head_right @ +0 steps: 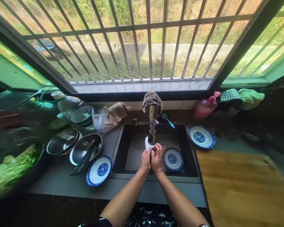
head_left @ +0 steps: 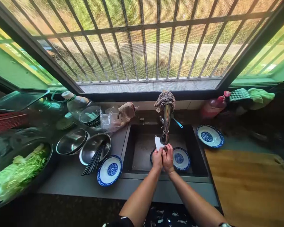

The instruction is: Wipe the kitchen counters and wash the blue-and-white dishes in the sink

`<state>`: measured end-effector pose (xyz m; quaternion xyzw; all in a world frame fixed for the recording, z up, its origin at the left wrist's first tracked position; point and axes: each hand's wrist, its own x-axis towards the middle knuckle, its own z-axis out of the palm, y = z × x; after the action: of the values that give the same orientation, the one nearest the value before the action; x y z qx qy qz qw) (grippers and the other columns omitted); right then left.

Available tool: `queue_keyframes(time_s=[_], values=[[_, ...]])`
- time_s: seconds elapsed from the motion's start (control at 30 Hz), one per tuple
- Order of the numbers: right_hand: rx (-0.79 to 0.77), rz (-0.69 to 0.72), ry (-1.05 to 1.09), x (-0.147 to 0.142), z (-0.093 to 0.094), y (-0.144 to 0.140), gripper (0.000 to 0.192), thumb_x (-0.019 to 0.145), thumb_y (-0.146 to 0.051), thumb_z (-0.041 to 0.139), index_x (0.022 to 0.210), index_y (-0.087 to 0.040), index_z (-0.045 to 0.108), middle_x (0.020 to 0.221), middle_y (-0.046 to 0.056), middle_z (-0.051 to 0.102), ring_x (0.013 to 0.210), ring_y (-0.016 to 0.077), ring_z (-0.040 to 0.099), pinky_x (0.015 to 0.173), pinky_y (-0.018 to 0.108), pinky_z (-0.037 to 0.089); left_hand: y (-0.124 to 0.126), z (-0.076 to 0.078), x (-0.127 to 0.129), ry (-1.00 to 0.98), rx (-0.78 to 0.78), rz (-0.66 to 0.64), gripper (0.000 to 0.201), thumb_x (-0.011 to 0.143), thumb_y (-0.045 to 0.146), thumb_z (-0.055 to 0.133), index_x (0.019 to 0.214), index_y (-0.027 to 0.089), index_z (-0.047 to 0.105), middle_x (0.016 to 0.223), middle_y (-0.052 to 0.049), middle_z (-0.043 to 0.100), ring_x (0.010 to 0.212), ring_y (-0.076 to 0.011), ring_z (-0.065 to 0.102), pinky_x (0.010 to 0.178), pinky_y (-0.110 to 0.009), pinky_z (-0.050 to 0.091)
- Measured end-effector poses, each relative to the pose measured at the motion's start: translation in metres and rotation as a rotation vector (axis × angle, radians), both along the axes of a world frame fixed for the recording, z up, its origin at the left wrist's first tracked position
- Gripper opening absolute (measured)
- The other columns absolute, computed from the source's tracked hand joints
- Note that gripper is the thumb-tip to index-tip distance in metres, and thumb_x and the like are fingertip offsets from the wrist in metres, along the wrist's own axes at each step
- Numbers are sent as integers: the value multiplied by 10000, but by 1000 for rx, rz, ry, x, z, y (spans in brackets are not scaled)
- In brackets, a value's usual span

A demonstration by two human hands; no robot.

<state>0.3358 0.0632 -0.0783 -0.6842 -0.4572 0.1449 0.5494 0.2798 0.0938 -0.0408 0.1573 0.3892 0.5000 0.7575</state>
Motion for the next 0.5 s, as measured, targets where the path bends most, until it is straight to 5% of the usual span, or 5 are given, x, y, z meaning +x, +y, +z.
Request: queue_keyframes(time_s=[0.2,0.33,0.5], values=[[-182,70,164,48,4,52,370,855,-371,296,1079,-166,508,982,82,591,940,193,533,847,334,420,-10,7,-15,-14,-31,-135,441,592,348,754,936,94,645,903,-117,683,877,-244,632,811,-330,482],[-76,117,-20,51,-9,41,332,840,-323,338,1063,-159,522,1069,105,555,1011,202,499,915,369,379,-6,5,-27,-154,-174,-42,351,667,265,708,960,92,624,897,-122,684,869,-246,640,853,-373,478],[-78,408,-264,49,-17,21,239,826,-219,383,968,-179,571,1030,94,560,1019,200,493,898,354,393,5,-12,-40,-235,-385,31,384,781,237,579,1131,84,548,878,-125,687,860,-247,644,883,-413,466]])
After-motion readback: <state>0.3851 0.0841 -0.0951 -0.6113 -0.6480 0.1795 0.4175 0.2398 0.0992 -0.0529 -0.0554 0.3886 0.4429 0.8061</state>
